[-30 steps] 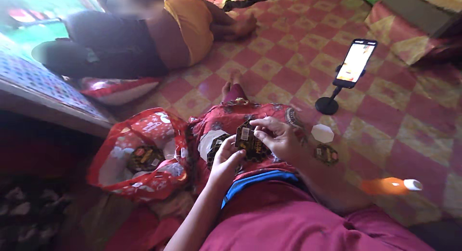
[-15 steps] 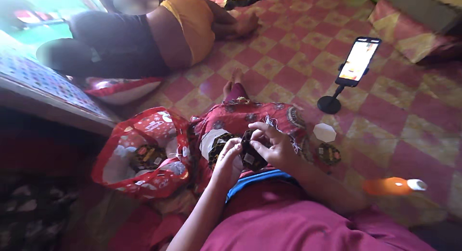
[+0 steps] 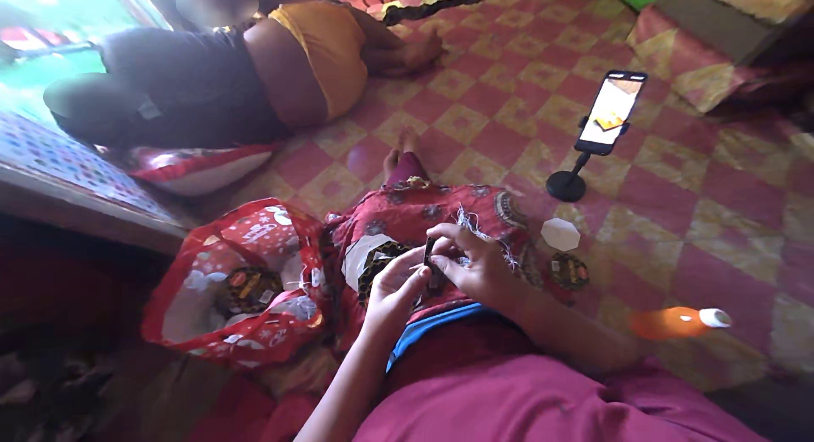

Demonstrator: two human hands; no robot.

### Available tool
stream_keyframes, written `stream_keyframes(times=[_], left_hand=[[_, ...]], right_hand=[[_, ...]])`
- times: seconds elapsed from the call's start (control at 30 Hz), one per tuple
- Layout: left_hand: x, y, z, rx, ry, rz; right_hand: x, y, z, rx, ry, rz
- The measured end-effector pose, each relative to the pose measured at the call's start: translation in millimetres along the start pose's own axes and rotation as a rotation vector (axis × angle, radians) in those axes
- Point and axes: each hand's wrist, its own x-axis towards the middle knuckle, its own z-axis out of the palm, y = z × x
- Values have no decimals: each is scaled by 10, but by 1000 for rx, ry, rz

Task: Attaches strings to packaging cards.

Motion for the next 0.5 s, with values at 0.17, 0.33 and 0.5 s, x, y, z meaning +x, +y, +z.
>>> stream_keyframes(times=[0.17,0.33,0.5], left_hand=[[6,-29,10,269,53,204],[-16,-9,47,418,83,244],[-30,-3,37,438,122,140]], right_hand=[[22,-42,-46,-42,4,18],[25,-95,-121,-3,-123,129],[102,-58,-341,1,-470,225]])
